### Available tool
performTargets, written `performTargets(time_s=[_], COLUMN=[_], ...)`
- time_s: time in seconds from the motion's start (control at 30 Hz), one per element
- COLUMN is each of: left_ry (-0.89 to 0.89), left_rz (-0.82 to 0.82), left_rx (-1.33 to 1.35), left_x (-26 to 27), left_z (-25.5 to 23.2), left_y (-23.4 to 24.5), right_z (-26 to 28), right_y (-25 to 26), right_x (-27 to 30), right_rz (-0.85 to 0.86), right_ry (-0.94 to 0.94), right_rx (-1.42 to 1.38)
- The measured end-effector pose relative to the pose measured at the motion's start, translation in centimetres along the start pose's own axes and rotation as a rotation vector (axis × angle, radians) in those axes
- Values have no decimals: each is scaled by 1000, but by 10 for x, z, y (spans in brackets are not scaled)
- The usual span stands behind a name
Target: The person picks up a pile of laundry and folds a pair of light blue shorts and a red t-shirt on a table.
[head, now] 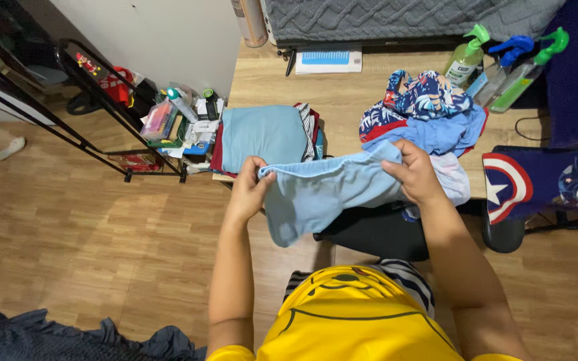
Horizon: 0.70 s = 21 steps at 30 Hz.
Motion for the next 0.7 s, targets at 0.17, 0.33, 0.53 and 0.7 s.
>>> performTargets(time_s=[0.17,0.33,0.53,0.7], left_ry=[177,-234,-286,-246], left_rz=[158,149,-57,160], left_rx=[648,129,-146,62], left_x=[-7,6,46,35], left_z=[16,-28,-61,-37], left_y=[-23,-68,-114,-116], right_z=[-7,-31,25,69], right_y=[-1,-11,-110,-93], right_x=[-2,11,38,10], right_rz=[-291,-403,276,218], right_ry=[-226,147,511,531], right_rx=[-373,119,676,1005])
Point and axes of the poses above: each hand's wrist, its own x-axis away from the middle knuckle, its own y-axis out of the back of the hand, z = x × y, the point moved 7 cm from there along -x, towards the middle knuckle, and after that the axes turned 14 degrees about y, right-handed, at the moved point
